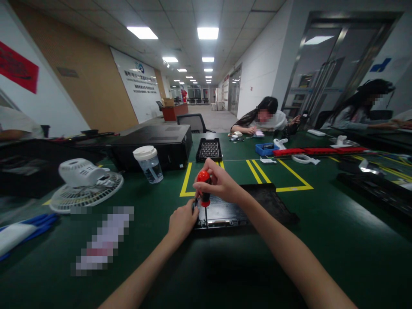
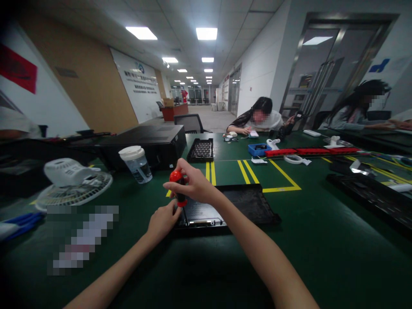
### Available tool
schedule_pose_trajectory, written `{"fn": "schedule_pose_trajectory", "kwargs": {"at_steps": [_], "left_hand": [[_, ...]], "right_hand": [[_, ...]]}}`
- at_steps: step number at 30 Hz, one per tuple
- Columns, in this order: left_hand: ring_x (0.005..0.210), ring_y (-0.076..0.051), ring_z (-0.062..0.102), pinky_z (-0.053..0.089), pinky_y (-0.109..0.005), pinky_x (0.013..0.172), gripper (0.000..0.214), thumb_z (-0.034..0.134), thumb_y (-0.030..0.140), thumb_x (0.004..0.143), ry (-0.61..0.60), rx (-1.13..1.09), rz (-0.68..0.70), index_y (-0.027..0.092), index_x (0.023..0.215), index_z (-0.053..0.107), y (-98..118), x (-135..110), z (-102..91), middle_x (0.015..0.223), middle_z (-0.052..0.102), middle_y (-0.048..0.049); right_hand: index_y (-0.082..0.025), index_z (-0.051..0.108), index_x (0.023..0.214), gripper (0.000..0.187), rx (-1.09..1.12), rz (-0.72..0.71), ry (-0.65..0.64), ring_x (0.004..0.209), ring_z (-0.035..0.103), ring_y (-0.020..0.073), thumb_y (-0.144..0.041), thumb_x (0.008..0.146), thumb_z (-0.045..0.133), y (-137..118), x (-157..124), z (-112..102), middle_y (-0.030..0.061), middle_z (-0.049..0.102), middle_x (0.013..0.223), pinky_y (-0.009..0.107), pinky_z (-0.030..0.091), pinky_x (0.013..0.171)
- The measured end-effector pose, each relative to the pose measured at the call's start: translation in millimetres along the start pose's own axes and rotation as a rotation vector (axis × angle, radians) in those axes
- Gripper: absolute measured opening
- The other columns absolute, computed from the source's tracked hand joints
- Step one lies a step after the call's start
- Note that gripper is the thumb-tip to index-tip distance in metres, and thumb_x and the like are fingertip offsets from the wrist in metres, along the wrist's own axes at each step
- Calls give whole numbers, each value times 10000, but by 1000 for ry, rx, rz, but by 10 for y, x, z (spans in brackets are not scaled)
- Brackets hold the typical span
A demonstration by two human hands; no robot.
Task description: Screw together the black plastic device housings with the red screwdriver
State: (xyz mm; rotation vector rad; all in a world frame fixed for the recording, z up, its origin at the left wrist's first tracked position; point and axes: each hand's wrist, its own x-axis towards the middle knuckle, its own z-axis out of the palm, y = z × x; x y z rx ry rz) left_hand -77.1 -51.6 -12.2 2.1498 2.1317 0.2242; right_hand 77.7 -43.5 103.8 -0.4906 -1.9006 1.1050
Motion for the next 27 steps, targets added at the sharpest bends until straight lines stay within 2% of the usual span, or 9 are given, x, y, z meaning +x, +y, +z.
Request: {"fn": "schedule_pose_trajectory", "kwargs": {"at_steps": [8, 22, 27], "left_hand": [[771, -249, 633, 443, -320, 639, 337, 318, 383, 861, 32, -10, 33, 242, 1125, 471, -35, 14, 47, 855, 667, -79], [773, -239, 634, 438, -315, 652, 334, 320, 382, 861, 29, -14, 27, 247, 1126, 472, -39, 21, 59, 855, 668, -70], [781, -237, 633, 432, -303, 644, 338, 320, 392, 861, 28, -23, 35, 253, 1129, 472, -46, 23, 64, 854, 668, -66]], "right_hand": [[-194, 371, 782, 222, -252, -77, 113, 515, 555, 94, -253, 751, 583, -60, -18, 76, -66, 470, 611, 168, 375, 439], [-200, 350, 769, 212, -518, -33, 322, 510, 462, 83, -306, 756, 533, -43, -26, 190, -62, 433, 608, 188, 329, 490], [-204, 332, 742, 268, -590, -61, 413, 464, 374, 67, -354, 749, 555, -31, -36, 218, -82, 374, 556, 191, 285, 477]]}}
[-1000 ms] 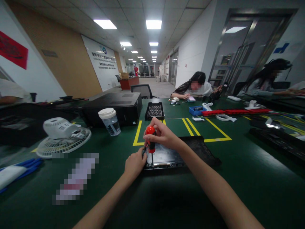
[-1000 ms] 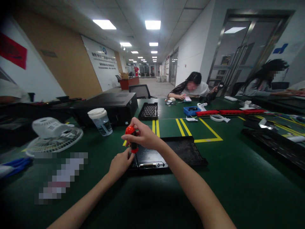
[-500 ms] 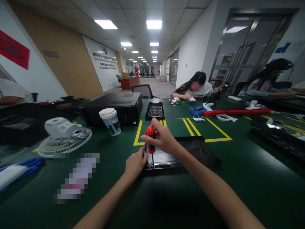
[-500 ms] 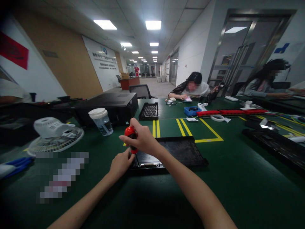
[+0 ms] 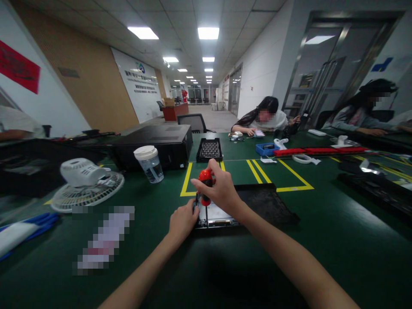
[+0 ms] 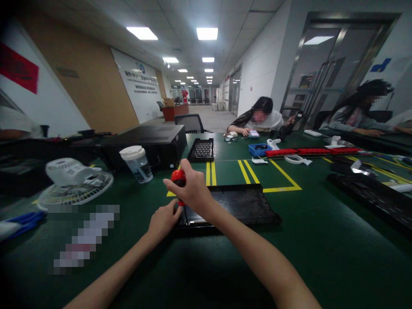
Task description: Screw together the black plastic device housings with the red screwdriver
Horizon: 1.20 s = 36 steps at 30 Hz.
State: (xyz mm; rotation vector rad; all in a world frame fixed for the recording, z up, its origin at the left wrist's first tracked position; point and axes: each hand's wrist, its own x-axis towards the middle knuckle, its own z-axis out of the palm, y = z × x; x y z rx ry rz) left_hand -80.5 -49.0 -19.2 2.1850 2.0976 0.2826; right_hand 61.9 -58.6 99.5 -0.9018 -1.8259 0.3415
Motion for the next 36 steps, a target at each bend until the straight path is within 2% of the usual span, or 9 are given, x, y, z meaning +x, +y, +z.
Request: {"fn": "schedule_pose_trajectory", "kwargs": {"at_steps": [6, 22, 31, 36], "left_hand": [[789, -234, 631, 432, -307, 655, 352, 316, 394, 863, -3, -3, -5, 248, 1147, 463, 3, -11, -4, 871, 666, -73], [782, -254, 632, 438, -327, 638, 379, 290, 419, 868, 6, -4, 6, 242, 1150, 470, -2, 0, 19, 852, 668, -83], [784, -253, 633, 439, -321, 639, 364, 314, 397, 858, 16, 15, -2, 247, 1155, 461, -4, 7, 23, 867, 669, -85], [773, -242, 632, 436, -309, 635, 351, 313, 390, 859, 16, 12, 9, 251, 1144, 464, -12, 6, 20, 856, 668, -77]], "right_hand": [[-204, 319, 729, 326, -86, -15, 105, 477, 327, 67, -420, 750, 562, -52, -38, 24, -80, 342, 561, 202, 283, 497], [-198, 339, 735, 332, -197, -21, 224, 489, 326, 77, -463, 766, 536, -57, -81, 115, -51, 376, 592, 220, 322, 502], [-196, 347, 748, 328, -183, -29, 197, 492, 325, 79, -456, 758, 546, -31, -55, 96, -54, 370, 592, 221, 314, 508], [-188, 392, 753, 262, -156, -53, 155, 518, 355, 87, -399, 758, 548, 3, -23, 85, -52, 376, 603, 226, 326, 536]]}}
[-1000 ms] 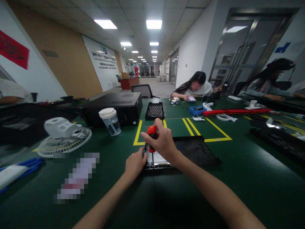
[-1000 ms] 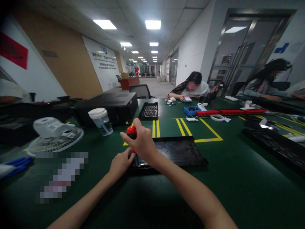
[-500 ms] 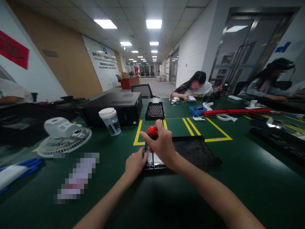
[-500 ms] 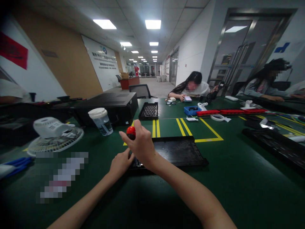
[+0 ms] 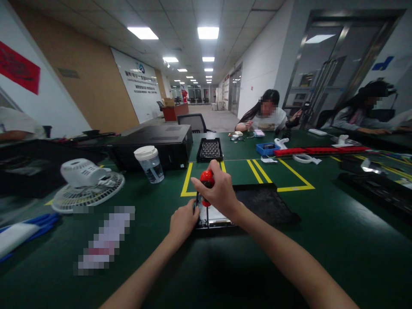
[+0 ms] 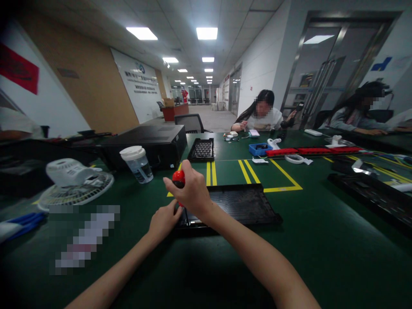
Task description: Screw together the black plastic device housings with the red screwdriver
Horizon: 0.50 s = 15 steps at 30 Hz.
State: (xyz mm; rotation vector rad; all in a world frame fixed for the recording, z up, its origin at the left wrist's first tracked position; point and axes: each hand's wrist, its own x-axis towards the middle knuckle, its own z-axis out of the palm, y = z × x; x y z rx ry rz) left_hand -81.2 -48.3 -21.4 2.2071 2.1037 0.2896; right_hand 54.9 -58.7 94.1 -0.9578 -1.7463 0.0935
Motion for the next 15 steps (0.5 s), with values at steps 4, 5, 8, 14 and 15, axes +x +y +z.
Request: {"fn": "schedule_pose_trajectory", "kwargs": {"at_steps": [4, 5, 8, 14, 15], "left_hand": [[768, -245, 631, 436, -312, 631, 356, 312, 391, 859, 0, 8, -1, 256, 1155, 457, -1, -3, -4, 855, 665, -76], [769, -246, 631, 437, -313, 631, 357, 311, 392, 860, -4, 10, -5, 256, 1155, 458, 1, -6, -8, 855, 664, -76], [780, -244, 629, 437, -313, 646, 356, 313, 392, 864, -20, 11, -17, 251, 1155, 463, 19, -16, -36, 867, 661, -79], [812, -241, 627, 437, -309, 673, 353, 327, 392, 866, -42, 11, -47, 242, 1150, 474, 49, -20, -78, 893, 657, -82], [814, -243, 628, 438, -313, 675, 356, 325, 396, 866, -41, 11, -42, 245, 1150, 476, 47, -17, -73, 893, 657, -83]], "right_hand": [[-164, 491, 761, 168, 131, -30, -146, 586, 450, 97, -327, 788, 521, 20, 40, -43, -29, 463, 648, 233, 374, 607], [-159, 516, 763, 166, 190, -26, -190, 615, 480, 102, -322, 792, 521, 22, 52, -58, -21, 493, 669, 239, 390, 629], [-151, 571, 795, 164, 437, 3, -297, 741, 558, 128, -313, 777, 556, 21, 81, -94, 15, 574, 792, 276, 439, 723], [-152, 544, 871, 223, 1022, 173, -521, 701, 626, 130, -276, 713, 638, 64, 79, -51, 41, 614, 875, 298, 514, 663], [-150, 537, 833, 217, 1050, 193, -537, 627, 612, 116, -266, 695, 656, 91, 76, -28, 15, 607, 776, 271, 512, 604]]}}
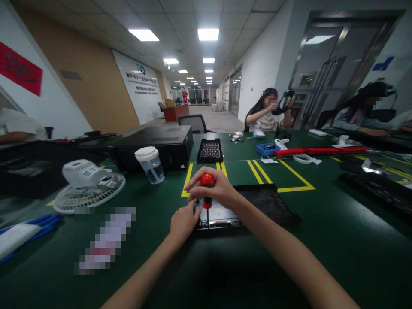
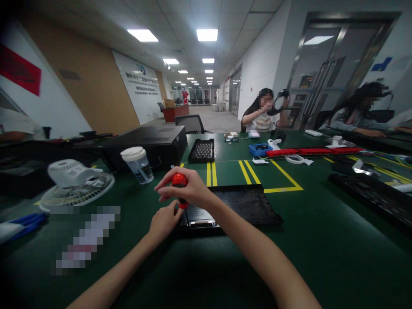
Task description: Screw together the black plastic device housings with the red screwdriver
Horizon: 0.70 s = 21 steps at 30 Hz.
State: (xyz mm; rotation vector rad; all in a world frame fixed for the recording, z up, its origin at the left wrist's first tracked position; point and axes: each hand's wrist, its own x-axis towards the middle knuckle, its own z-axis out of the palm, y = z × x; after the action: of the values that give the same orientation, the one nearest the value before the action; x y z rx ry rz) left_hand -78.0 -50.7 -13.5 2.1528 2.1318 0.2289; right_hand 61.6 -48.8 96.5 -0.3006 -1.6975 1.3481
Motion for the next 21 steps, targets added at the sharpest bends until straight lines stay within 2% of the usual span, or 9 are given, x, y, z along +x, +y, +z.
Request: {"fn": "schedule_pose_trajectory", "kwargs": {"at_steps": [2, 4, 6, 10, 21], "left_hand": [[825, -247, 628, 440, -320, 685, 370, 318, 406, 866, 9, 3, 3, 250, 1163, 474, -9, 9, 20, 901, 659, -87], [834, -246, 629, 440, -322, 696, 383, 313, 413, 867, 19, 6, 4, 253, 1178, 469, -20, 16, 45, 909, 660, -92], [831, -245, 630, 441, -320, 694, 386, 313, 411, 866, 28, 8, 12, 254, 1184, 466, -29, 18, 63, 909, 661, -93], [807, -247, 634, 445, -321, 674, 381, 318, 402, 864, 38, 13, 15, 256, 1184, 463, -31, 12, 64, 890, 664, -92], [817, -245, 632, 440, -319, 684, 365, 336, 390, 864, 15, 3, -11, 255, 1176, 467, 11, -5, 3, 894, 664, -98]], "right_hand": [[-154, 512, 768, 209, 32, 10, 1, 492, 548, 85, -246, 675, 674, 69, 22, -35, -42, 545, 606, 216, 472, 489], [-162, 485, 747, 185, 94, 4, -8, 431, 492, 70, -252, 703, 641, 123, 55, -75, -66, 497, 547, 191, 426, 431], [-164, 475, 745, 151, 198, 7, -57, 423, 474, 70, -300, 773, 533, 151, 93, -113, -57, 490, 559, 197, 408, 420], [-150, 491, 772, 250, 349, 57, -179, 471, 498, 94, -314, 831, 312, 151, 155, -189, -16, 506, 617, 237, 419, 466], [-161, 468, 833, 269, 307, 131, -287, 586, 530, 133, -419, 786, 406, 152, 147, -307, 20, 543, 693, 277, 439, 546]]}}
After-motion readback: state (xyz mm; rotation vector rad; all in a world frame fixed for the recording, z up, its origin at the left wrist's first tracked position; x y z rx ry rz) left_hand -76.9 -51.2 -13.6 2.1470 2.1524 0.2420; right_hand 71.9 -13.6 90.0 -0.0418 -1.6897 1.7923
